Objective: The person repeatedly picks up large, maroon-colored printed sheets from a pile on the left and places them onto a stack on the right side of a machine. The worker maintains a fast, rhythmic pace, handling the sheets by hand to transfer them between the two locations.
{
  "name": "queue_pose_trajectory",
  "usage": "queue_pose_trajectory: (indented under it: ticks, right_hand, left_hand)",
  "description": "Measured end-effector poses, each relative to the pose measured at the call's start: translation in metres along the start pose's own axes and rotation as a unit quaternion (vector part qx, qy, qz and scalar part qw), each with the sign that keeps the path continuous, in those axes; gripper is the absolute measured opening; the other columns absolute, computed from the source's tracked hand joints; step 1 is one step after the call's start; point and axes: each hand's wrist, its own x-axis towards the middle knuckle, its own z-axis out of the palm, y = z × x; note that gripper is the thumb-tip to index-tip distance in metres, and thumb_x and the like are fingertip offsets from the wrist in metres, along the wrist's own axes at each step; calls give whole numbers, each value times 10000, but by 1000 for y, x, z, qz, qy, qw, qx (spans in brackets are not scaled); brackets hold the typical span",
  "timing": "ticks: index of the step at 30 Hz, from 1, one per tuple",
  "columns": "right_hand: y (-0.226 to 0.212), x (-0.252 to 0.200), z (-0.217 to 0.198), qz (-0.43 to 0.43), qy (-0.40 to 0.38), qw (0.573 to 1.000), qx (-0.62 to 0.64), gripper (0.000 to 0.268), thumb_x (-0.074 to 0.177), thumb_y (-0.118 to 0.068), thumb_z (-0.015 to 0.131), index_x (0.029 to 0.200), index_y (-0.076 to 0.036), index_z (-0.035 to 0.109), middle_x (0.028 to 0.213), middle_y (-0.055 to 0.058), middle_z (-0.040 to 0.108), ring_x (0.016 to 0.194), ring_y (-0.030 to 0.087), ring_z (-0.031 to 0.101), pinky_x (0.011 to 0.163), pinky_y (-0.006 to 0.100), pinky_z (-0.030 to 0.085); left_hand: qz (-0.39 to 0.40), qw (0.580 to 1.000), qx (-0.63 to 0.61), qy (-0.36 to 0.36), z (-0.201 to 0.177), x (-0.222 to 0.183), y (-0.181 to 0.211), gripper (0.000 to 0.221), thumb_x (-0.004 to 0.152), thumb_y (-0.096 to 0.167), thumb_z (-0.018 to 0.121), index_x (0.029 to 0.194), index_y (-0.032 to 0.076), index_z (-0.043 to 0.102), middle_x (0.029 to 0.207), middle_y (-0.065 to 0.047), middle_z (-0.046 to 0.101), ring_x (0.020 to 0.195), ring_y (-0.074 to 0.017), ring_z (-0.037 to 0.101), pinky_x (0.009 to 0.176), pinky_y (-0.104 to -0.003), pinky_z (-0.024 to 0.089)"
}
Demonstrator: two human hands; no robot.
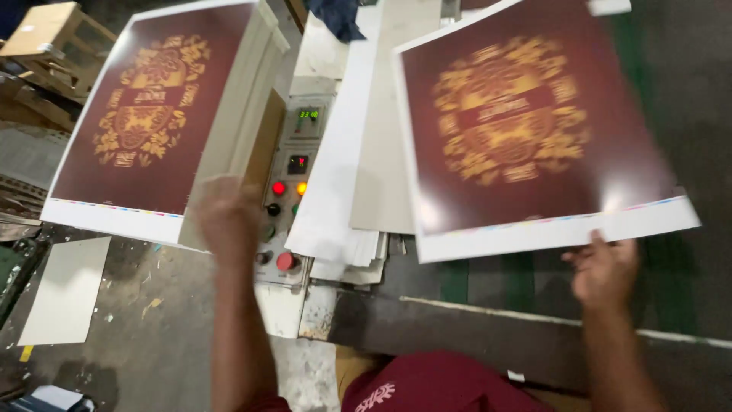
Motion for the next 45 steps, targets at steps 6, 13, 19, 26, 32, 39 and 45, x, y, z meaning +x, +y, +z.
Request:
queue_pose_trajectory:
  ticks: [6, 13, 19, 26, 32, 39, 45]
  right_hand:
    - [-8, 29, -73, 26, 176, 982, -64, 407, 1115, -30, 550, 1516, -58, 485, 1107, 109, 709, 811, 174, 700, 587, 312, 572]
    - [21, 93, -57, 44, 109, 991, -64, 391, 1123, -24, 531, 1499, -100, 457, 1147, 95, 695, 813, 183, 706, 611, 319, 591]
    - [49, 199, -20, 32, 52, 995, -75, 281, 1160, -118, 534, 1434, -106, 473, 1130, 90, 698, 808, 202, 721, 586, 321, 588]
    - [61, 302, 11, 101, 37, 994, -37, 301, 1150, -230, 527, 1407, -75, 498, 1128, 128, 712, 863, 261, 757, 674, 383, 618]
    - [61, 196, 41, 132, 24, 991, -31, 367, 1110, -254, 557, 1387, -37, 454, 1098, 147, 718, 880, 242, 729, 672, 378, 590]
    - [48, -21, 165, 203, -193, 943, -181, 387, 977, -200, 630, 1349, -97, 614, 1102, 120, 781, 880, 204, 756, 647, 377, 602]
    - [81, -111, 179, -12, -487, 862, -141, 610, 959, -109, 731, 1487, -22, 439, 1357, 144, 603, 1203, 199, 579, 949, 353, 510]
  left_hand:
    - [-137, 963, 55, -227, -9, -24, -114, 801, 1019, 569, 641, 1451, -97, 546, 1483, -306, 545, 1366, -433, 536, 1047, -507, 462]
    - [-166, 947, 5, -276, -46, 5, -130, 515, 946, 490, 712, 1325, 143, 742, 1340, -119, 709, 1207, -337, 674, 1007, -491, 509]
    - [-181, 915, -14, -359, -60, 25, -142, 408, 976, 469, 717, 1249, 178, 804, 1127, -152, 790, 992, -372, 758, 909, -482, 580]
    - [-108, 960, 81, -245, -53, 16, -139, 200, 1060, 259, 630, 1061, 143, 794, 904, -183, 748, 831, -418, 717, 762, -521, 562]
    - [-55, 993, 88, -51, -54, 7, -115, 231, 1133, 171, 613, 934, 132, 723, 832, -121, 719, 715, -345, 691, 690, -484, 543]
    - [166, 971, -167, -26, -26, -11, 86, 174, 908, 122, 655, 765, 125, 557, 642, -73, 495, 544, -278, 517, 493, -465, 379]
    - [132, 910, -391, -35, -47, -52, 251, 160, 1006, 205, 686, 892, 125, 610, 788, -68, 655, 700, -280, 665, 631, -447, 503]
